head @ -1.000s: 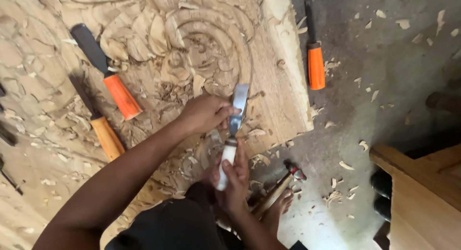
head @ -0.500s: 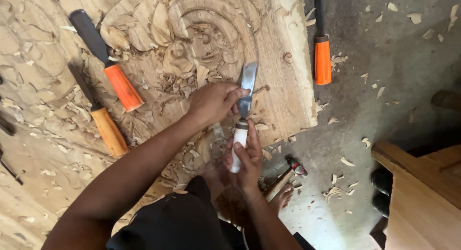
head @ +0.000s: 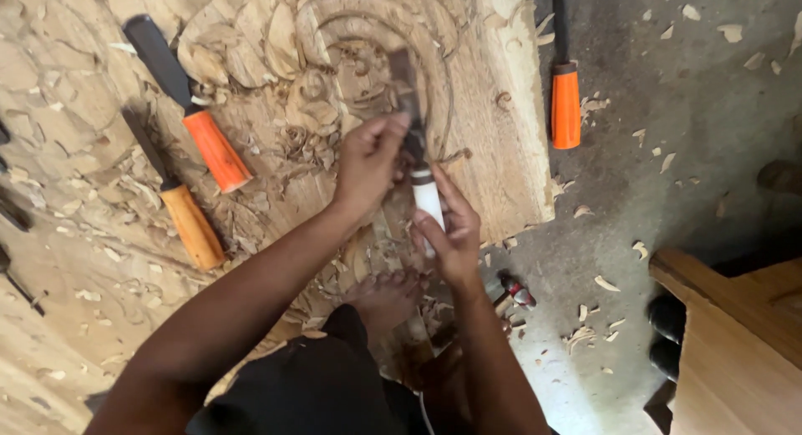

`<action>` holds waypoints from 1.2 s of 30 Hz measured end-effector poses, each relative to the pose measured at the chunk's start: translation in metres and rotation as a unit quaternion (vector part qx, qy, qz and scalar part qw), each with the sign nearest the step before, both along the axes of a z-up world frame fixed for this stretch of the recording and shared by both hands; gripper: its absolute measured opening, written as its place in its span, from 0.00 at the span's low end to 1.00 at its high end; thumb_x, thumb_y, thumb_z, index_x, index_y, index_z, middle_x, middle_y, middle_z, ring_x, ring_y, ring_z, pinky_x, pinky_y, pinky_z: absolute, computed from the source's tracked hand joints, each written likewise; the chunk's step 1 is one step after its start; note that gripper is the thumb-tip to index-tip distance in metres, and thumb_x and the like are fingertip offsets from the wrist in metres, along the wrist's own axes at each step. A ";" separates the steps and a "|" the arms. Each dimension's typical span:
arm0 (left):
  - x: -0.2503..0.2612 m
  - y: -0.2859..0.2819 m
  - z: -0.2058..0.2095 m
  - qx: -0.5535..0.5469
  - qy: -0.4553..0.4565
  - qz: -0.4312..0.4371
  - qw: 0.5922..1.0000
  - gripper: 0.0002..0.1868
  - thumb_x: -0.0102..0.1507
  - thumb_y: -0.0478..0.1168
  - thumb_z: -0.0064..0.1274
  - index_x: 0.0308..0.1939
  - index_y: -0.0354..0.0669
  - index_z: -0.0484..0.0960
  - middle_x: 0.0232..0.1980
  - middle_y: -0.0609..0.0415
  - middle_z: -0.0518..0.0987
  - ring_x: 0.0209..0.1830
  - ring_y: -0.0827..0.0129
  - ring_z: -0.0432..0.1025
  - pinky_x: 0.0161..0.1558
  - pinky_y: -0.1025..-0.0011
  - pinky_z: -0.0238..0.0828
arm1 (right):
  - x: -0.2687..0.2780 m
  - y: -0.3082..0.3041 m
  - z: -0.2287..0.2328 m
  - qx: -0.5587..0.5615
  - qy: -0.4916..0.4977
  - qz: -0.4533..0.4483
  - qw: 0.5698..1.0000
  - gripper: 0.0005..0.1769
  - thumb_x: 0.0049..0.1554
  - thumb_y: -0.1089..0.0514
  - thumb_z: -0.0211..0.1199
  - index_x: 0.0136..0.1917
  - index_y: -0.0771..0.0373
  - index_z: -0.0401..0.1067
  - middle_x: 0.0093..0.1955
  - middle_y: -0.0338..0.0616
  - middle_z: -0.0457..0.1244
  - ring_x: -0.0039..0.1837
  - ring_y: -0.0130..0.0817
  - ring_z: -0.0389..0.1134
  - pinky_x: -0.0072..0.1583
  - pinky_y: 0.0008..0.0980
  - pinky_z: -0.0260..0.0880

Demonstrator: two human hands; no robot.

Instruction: The person carves designs into a wooden board using a chisel.

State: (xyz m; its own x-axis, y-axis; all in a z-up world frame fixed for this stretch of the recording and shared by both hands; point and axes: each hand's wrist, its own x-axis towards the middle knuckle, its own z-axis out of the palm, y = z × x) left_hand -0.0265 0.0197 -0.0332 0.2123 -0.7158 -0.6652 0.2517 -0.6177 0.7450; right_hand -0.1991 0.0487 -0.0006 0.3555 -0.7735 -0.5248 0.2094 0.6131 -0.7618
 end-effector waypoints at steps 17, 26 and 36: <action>0.031 -0.035 0.032 0.057 -0.140 -0.427 0.891 0.18 0.68 0.59 0.46 0.37 0.58 0.86 0.26 0.68 0.84 0.25 0.82 0.80 0.31 0.74 0.73 | 0.028 0.055 0.030 0.122 -0.113 -0.189 0.968 0.43 0.62 0.66 0.56 0.85 0.57 0.42 0.47 0.51 0.65 0.33 0.27 0.63 0.33 0.25 0.65; 0.018 -0.030 0.016 0.051 -0.139 -0.336 0.930 0.18 0.69 0.57 0.45 0.40 0.56 0.87 0.27 0.67 0.85 0.22 0.81 0.79 0.27 0.76 0.72 | 0.017 0.033 0.025 0.125 -0.076 -0.156 0.977 0.42 0.62 0.68 0.57 0.85 0.62 0.46 0.46 0.51 0.64 0.34 0.28 0.63 0.33 0.25 0.63; 0.005 -0.033 0.019 0.065 -0.089 -0.124 0.986 0.15 0.70 0.52 0.46 0.46 0.51 0.86 0.30 0.63 0.84 0.19 0.81 0.75 0.15 0.80 0.64 | 0.002 -0.008 -0.003 0.066 -0.079 -0.070 0.992 0.40 0.62 0.70 0.58 0.85 0.65 0.51 0.45 0.51 0.65 0.34 0.26 0.63 0.32 0.23 0.62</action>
